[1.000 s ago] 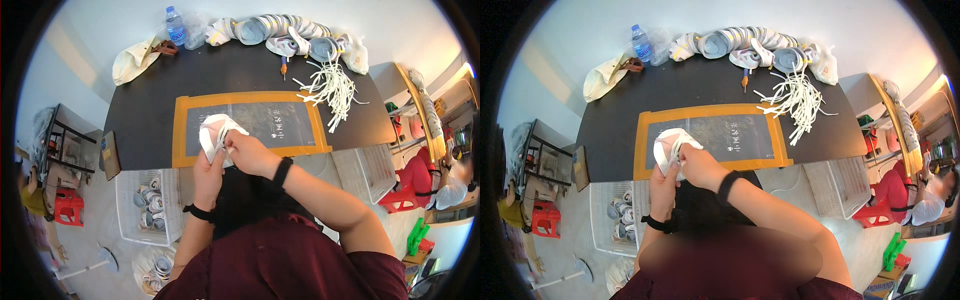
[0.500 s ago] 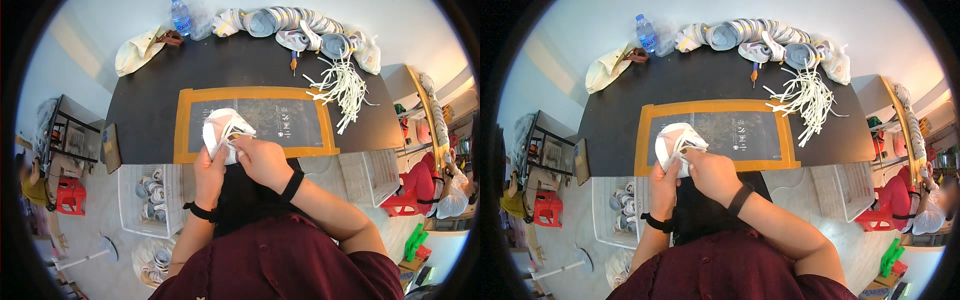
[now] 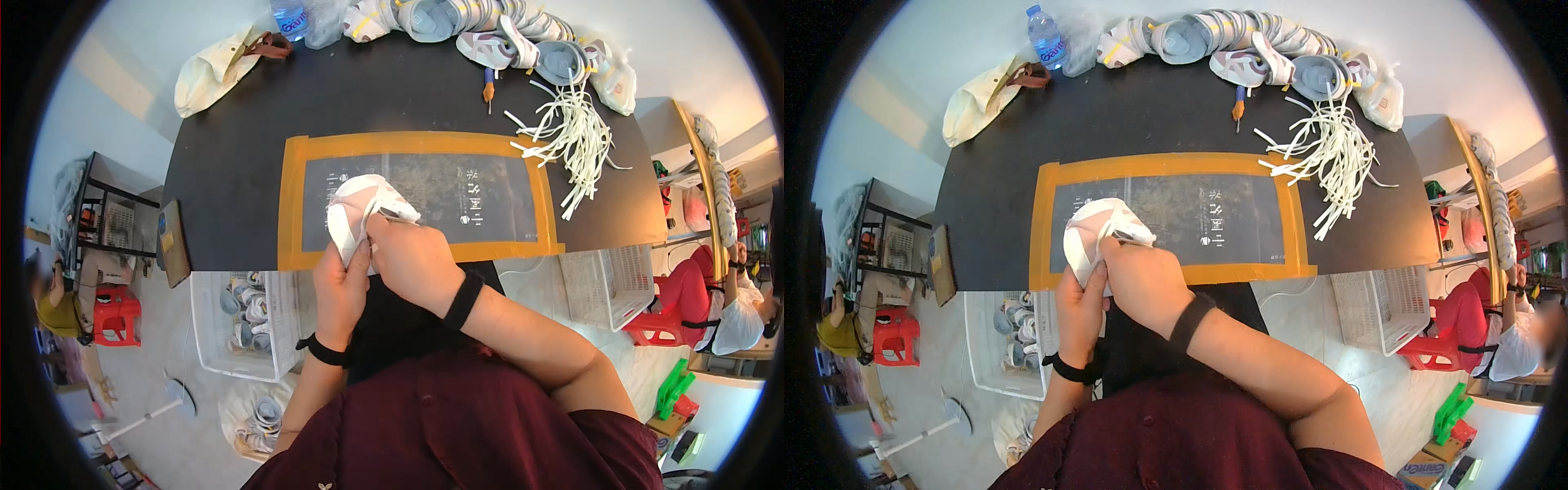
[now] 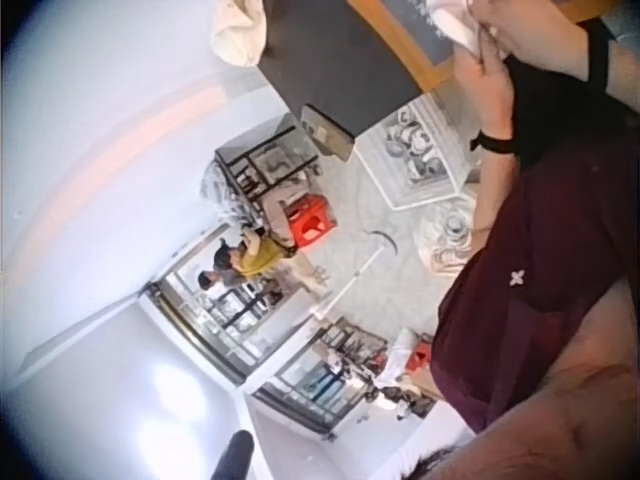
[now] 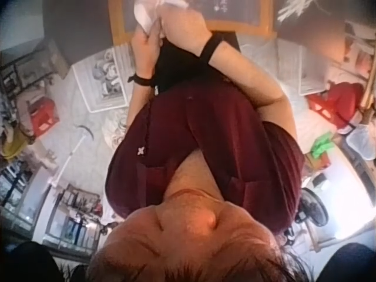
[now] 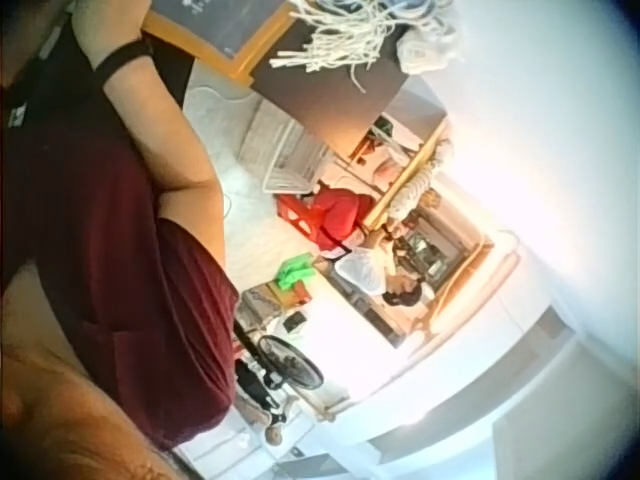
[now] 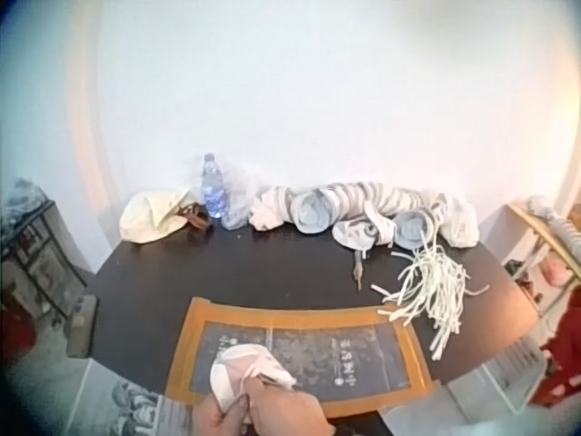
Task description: Manually assembling or prepping a white and pink shoe upper/lining component.
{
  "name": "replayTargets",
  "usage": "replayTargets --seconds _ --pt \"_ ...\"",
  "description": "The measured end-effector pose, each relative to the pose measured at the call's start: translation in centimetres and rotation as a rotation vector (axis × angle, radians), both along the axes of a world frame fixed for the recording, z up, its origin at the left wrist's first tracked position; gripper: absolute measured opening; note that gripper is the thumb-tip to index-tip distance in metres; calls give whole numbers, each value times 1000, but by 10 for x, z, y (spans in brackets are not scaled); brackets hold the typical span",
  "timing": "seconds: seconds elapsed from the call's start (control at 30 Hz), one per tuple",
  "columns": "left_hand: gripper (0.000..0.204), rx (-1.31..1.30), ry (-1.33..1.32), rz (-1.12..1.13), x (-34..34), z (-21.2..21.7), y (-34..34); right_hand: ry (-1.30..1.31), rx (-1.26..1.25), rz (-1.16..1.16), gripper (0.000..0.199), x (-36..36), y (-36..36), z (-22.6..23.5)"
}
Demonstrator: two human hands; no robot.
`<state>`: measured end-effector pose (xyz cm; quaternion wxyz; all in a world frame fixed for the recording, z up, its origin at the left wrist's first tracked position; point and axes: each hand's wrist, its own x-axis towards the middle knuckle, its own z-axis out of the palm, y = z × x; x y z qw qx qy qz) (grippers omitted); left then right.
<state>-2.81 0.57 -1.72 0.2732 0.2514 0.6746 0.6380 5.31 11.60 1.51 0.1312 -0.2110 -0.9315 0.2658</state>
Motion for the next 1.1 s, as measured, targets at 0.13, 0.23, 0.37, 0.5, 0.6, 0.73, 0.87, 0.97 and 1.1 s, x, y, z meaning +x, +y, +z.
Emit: replayTargets --seconds 0.13,0.23,0.37,0.5,0.6,0.73,0.87,0.97,1.1 --pt "26 -13 37 2 4 3 -2 -59 128 15 12 22 0 13" --pt "22 95 -163 7 -1 -1 -6 -189 131 85 11 62 0 39" --pt "21 274 -487 -34 -2 7 -10 69 -186 67 12 86 14 58" --pt "26 352 -781 -109 14 25 -5 321 -415 -15 19 82 16 44" --pt "27 330 -1003 -170 23 21 -2 315 -356 -142 20 75 10 24" --pt "24 184 -918 -203 32 14 1 218 -427 -192 24 73 12 10" --pt "23 135 -924 -223 32 11 6 223 -441 -198 26 75 14 2" --pt "22 89 -926 -238 31 8 10 193 -499 -197 26 75 21 -6" --pt "22 43 -880 -222 32 9 13 239 -614 -174 26 72 24 -8"
